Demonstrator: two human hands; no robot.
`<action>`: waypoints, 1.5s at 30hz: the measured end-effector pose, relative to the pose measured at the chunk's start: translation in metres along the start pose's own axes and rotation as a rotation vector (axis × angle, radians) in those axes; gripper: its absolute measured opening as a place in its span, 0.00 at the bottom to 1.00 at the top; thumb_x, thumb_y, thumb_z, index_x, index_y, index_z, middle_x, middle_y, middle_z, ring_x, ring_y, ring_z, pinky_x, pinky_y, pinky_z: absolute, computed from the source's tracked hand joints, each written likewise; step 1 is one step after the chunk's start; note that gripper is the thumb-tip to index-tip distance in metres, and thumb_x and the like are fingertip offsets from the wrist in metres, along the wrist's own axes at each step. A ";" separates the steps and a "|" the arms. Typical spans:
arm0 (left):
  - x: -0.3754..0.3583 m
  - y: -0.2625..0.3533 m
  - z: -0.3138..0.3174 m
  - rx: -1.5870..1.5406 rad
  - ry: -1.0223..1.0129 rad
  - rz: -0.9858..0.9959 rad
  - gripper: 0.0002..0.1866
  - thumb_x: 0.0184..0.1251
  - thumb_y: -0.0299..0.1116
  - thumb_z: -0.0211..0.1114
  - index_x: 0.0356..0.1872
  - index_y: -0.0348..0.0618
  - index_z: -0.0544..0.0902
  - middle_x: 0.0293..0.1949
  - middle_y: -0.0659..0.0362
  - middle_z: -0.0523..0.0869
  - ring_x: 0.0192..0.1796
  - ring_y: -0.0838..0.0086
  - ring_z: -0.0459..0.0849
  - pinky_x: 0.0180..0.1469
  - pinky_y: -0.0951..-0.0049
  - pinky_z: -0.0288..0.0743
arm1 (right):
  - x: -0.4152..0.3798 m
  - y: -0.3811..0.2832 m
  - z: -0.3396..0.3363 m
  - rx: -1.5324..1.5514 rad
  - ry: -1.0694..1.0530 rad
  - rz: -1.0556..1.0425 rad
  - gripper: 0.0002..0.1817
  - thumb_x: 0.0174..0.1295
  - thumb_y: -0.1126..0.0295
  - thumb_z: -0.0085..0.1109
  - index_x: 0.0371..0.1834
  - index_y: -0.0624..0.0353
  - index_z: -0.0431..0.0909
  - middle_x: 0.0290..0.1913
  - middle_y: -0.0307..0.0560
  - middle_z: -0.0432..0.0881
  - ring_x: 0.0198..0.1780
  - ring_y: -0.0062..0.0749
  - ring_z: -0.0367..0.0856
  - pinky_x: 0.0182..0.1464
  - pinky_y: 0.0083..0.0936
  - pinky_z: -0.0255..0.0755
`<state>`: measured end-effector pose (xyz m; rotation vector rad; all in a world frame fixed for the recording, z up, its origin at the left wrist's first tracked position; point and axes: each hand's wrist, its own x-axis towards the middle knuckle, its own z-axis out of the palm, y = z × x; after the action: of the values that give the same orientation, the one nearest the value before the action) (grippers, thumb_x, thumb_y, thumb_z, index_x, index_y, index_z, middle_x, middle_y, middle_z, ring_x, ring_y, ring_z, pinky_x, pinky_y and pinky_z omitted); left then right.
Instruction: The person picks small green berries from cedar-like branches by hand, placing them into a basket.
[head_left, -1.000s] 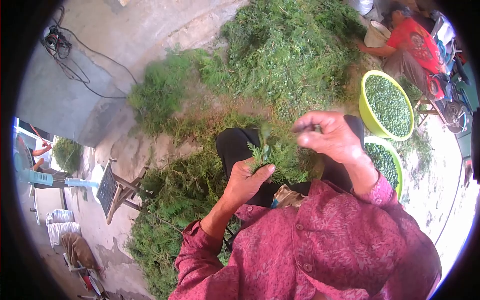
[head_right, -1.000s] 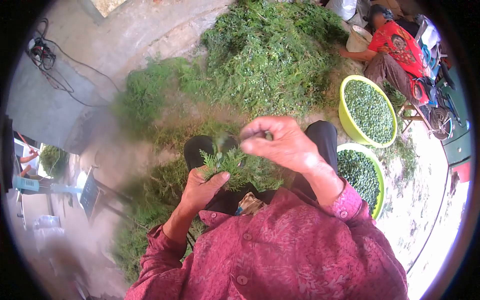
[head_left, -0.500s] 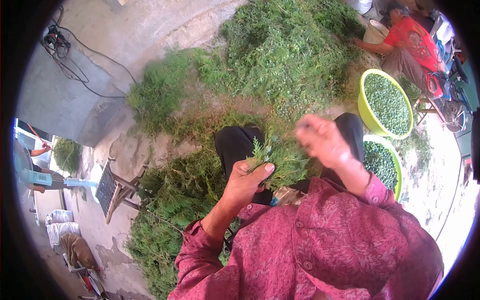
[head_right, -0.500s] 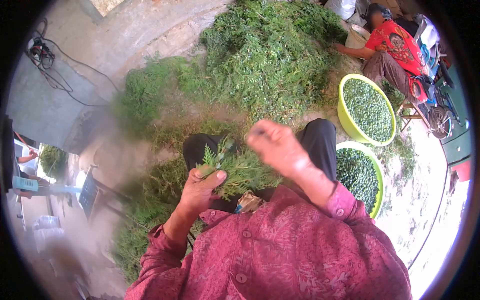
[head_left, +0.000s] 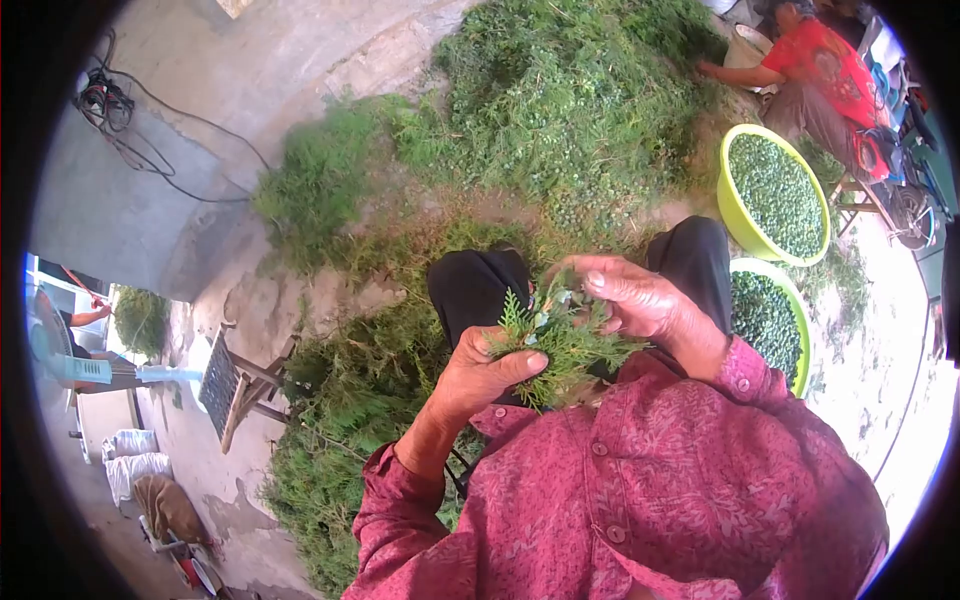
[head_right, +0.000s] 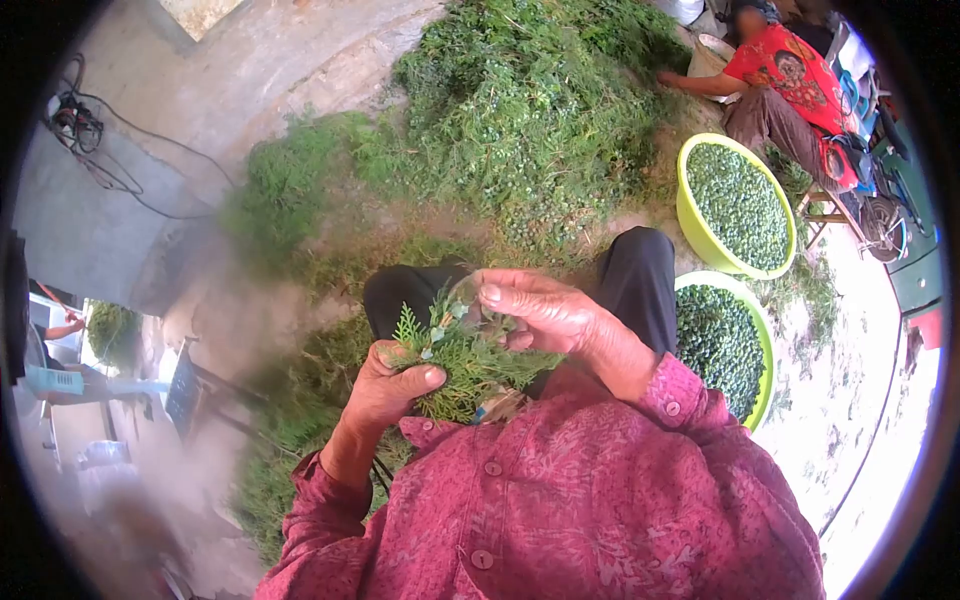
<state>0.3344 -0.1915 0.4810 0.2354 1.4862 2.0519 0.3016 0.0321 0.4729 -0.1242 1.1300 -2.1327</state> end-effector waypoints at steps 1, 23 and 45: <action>0.000 0.000 0.000 0.007 -0.018 -0.003 0.08 0.58 0.25 0.64 0.39 0.36 0.82 0.34 0.66 0.83 0.36 0.85 0.76 0.41 0.81 0.71 | 0.001 -0.002 0.000 0.040 -0.038 -0.008 0.35 0.49 0.50 0.65 0.55 0.62 0.66 0.41 0.41 0.78 0.29 0.15 0.73 0.21 0.04 0.58; 0.000 0.006 0.000 0.178 -0.102 -0.029 0.09 0.65 0.32 0.58 0.35 0.36 0.80 0.28 0.70 0.76 0.32 0.87 0.68 0.33 0.81 0.64 | -0.003 -0.013 0.008 -0.864 -0.055 -0.243 0.15 0.56 0.60 0.62 0.41 0.58 0.77 0.29 0.38 0.77 0.32 0.17 0.73 0.34 0.20 0.70; -0.001 0.014 -0.010 0.199 -0.169 -0.164 0.10 0.64 0.33 0.60 0.37 0.37 0.81 0.30 0.70 0.79 0.35 0.87 0.71 0.37 0.81 0.68 | 0.003 0.006 0.000 -0.007 -0.123 0.110 0.31 0.48 0.54 0.68 0.51 0.59 0.67 0.31 0.38 0.75 0.22 0.11 0.64 0.17 0.06 0.50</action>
<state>0.3252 -0.2029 0.4905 0.3443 1.5506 1.7131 0.3028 0.0282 0.4678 -0.1894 1.0481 -1.9961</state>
